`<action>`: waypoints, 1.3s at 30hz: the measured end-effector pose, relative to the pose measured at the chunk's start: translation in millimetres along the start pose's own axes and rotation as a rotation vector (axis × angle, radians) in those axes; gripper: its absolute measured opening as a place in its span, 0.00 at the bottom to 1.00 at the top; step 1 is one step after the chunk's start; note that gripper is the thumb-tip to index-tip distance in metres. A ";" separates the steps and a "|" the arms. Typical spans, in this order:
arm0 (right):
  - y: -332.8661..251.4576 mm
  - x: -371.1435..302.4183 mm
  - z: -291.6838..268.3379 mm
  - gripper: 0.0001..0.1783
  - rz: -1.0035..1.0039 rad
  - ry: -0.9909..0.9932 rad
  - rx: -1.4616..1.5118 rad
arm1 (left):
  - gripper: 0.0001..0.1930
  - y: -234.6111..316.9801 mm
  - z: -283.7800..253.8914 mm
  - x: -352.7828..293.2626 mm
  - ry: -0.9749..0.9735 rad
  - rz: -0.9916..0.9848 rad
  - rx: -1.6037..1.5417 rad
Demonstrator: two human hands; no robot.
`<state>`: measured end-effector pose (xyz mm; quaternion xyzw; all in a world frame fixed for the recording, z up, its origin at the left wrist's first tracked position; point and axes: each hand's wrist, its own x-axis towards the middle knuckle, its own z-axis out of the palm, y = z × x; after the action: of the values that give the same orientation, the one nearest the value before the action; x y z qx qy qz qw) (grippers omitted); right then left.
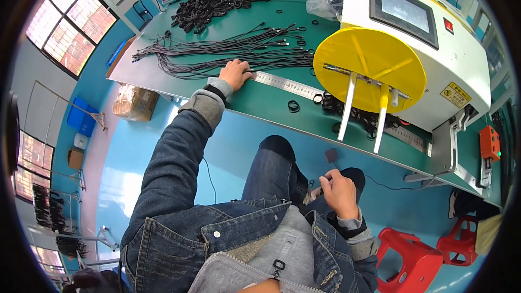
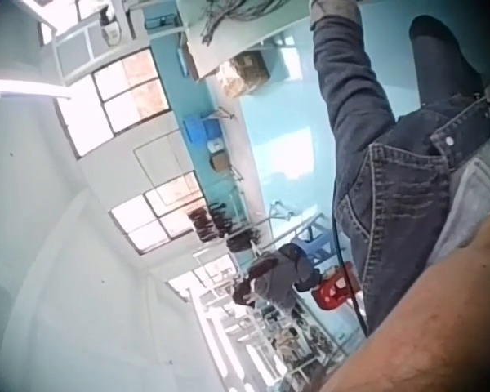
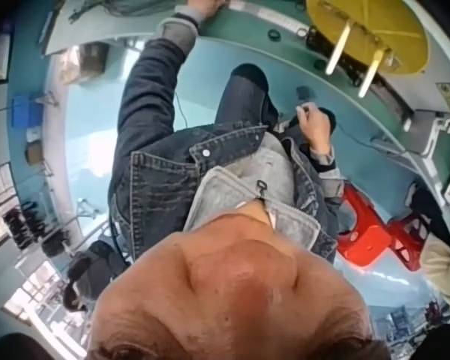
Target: The person picks up a cable, winds it around the pegs of a machine, and removes the coiled cable. They then secure the coil by wrapping a rubber band around it and repeat the process for several more cables.
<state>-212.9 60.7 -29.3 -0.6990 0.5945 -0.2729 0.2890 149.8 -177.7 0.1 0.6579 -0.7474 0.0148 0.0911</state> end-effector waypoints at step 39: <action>-51.7 26.2 -114.0 0.16 -0.522 0.930 -0.430 | 0.07 232.4 -140.3 -117.1 0.247 0.735 -0.725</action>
<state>-257.0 32.2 87.3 -0.6722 0.5090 -0.4869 -0.2281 -49.2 -11.9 142.5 0.2724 -0.8695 -0.1360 0.3889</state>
